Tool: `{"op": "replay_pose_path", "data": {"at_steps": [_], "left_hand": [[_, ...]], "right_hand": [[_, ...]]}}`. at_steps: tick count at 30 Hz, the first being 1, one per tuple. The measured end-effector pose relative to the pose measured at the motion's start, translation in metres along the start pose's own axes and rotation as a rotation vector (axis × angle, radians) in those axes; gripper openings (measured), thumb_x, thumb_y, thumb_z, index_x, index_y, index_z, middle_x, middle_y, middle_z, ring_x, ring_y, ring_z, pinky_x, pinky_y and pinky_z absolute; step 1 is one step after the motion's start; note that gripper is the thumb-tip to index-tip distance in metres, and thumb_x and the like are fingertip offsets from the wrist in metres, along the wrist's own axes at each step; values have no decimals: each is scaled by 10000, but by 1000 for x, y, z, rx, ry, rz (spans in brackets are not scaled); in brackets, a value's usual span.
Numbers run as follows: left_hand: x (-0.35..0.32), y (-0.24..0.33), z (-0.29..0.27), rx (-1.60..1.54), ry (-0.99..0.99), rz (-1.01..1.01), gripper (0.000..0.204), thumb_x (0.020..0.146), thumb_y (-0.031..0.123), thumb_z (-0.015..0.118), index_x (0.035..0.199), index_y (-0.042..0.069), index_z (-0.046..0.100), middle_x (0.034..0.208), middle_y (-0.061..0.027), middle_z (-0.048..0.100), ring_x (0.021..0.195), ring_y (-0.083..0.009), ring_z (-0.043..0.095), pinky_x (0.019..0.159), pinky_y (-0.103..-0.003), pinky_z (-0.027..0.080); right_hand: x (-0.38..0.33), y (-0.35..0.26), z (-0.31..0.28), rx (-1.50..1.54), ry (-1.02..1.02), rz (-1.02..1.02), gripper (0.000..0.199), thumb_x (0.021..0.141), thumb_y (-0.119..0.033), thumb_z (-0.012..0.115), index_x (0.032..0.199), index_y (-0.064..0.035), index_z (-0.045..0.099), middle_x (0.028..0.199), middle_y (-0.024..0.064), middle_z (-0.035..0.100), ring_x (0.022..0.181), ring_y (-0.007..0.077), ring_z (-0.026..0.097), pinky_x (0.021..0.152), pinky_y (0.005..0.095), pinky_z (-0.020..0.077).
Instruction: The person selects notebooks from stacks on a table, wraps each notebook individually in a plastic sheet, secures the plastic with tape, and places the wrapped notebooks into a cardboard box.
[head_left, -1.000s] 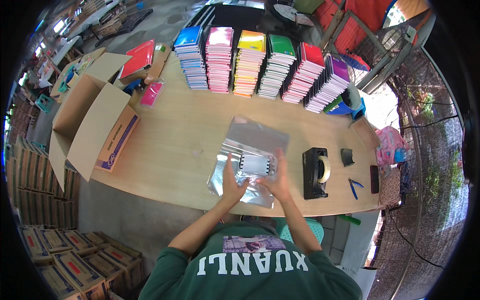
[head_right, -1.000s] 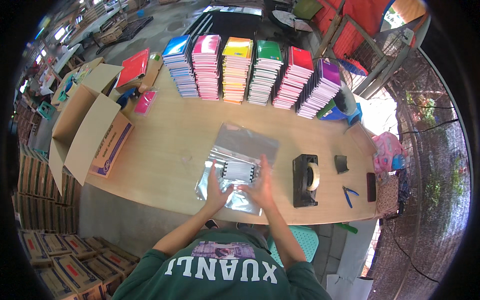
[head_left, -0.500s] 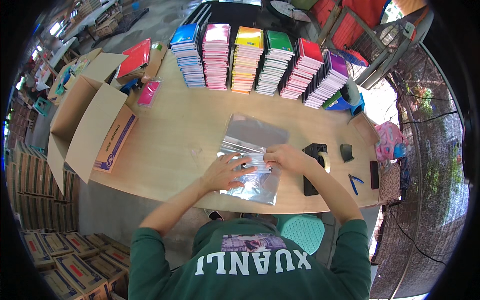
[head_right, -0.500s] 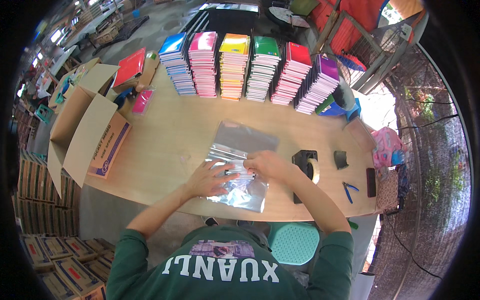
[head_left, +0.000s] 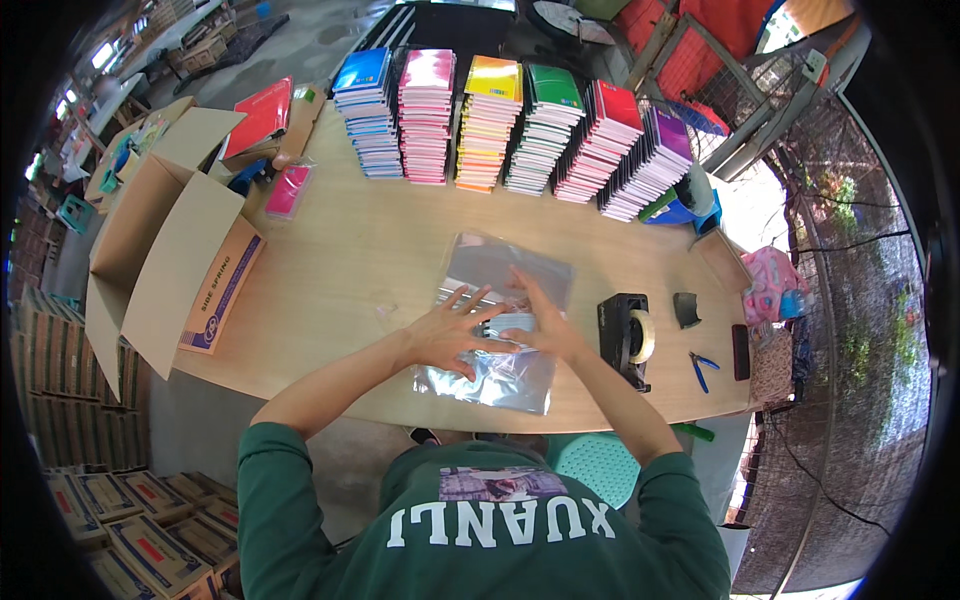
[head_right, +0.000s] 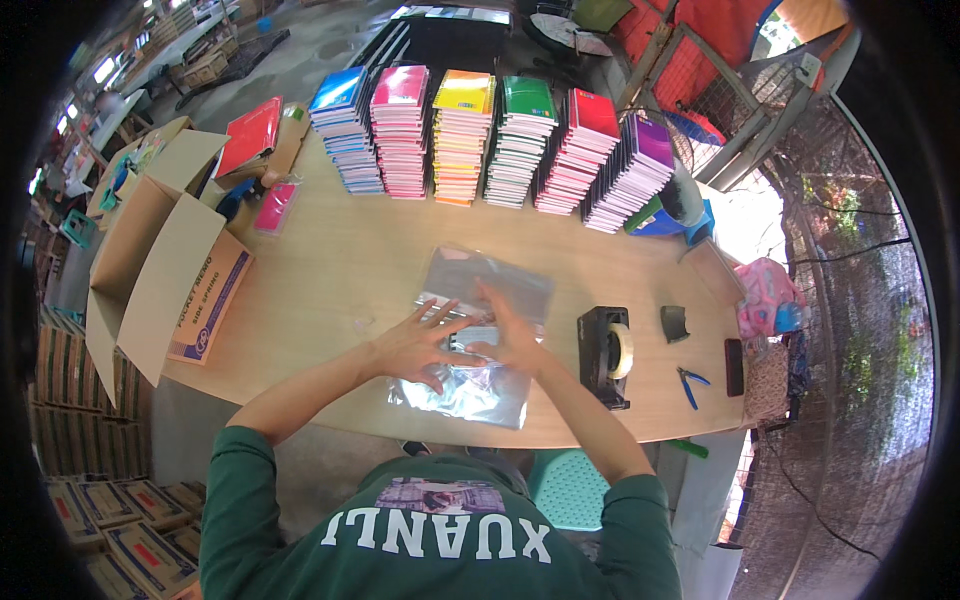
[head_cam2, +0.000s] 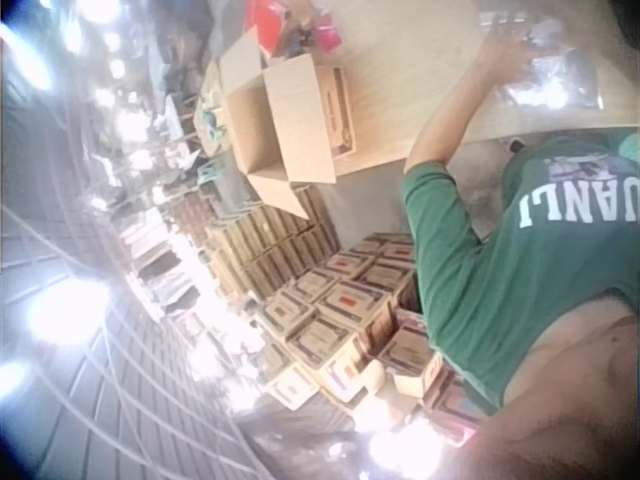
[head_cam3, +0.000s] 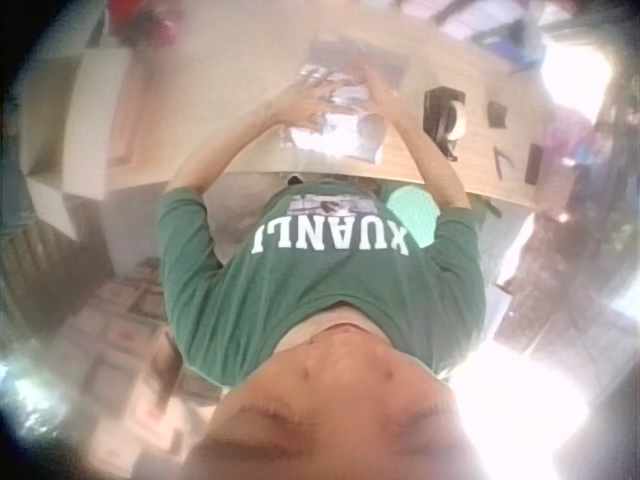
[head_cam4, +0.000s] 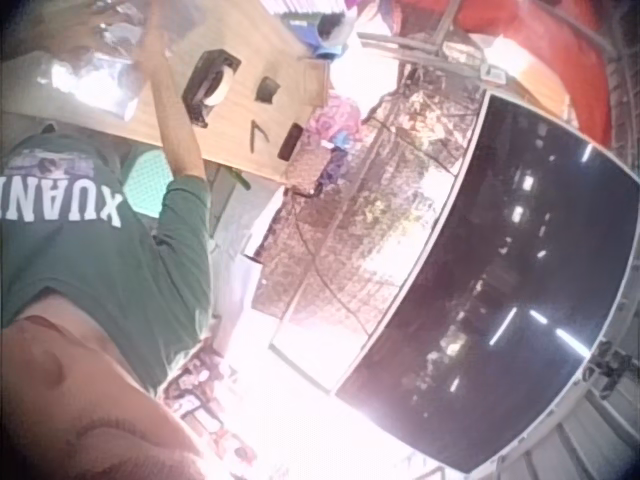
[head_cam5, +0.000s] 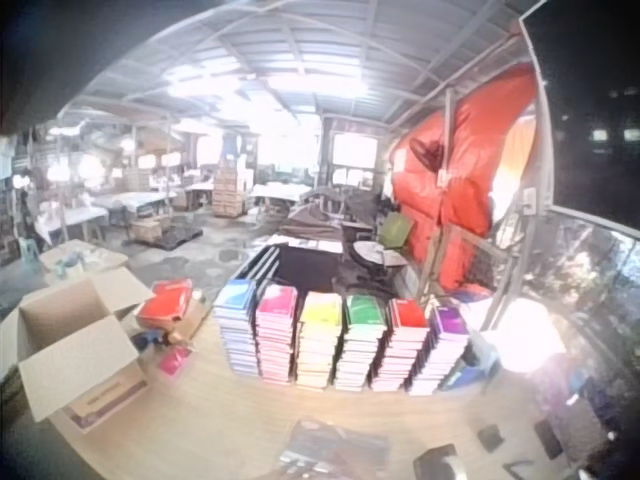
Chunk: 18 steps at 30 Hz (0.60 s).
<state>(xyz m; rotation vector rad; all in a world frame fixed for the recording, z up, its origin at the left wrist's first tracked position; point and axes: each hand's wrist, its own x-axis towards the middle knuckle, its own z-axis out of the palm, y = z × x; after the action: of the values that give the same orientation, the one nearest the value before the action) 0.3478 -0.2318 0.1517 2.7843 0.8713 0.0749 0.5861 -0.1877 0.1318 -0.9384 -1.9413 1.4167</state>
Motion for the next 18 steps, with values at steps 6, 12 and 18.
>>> {"op": "replay_pose_path", "data": {"at_steps": [6,12,18], "left_hand": [[-6,22,44,-71,488,-86,816,641,555,781,1377,422,456,1555,-50,277,1462,-375,196,1112,-722,67],[20,48,60,-119,921,-126,633,688,395,840,1199,150,559,1331,-67,546,1341,-276,420,1128,-673,48],[11,78,29,-255,912,-411,461,677,462,828,971,149,660,1273,-76,485,1244,-334,444,1107,-663,129]], "right_hand": [[6,9,5,-114,29,140,1224,665,-135,848,1572,-202,29,1165,181,638,1084,332,628,1005,427,446],[7,17,4,-52,46,122,1254,652,-148,861,1574,-201,13,1024,144,689,1050,294,646,966,418,461],[6,24,3,-46,71,90,1264,646,-149,869,1573,-176,10,1045,158,688,1024,266,647,970,386,464]]}}
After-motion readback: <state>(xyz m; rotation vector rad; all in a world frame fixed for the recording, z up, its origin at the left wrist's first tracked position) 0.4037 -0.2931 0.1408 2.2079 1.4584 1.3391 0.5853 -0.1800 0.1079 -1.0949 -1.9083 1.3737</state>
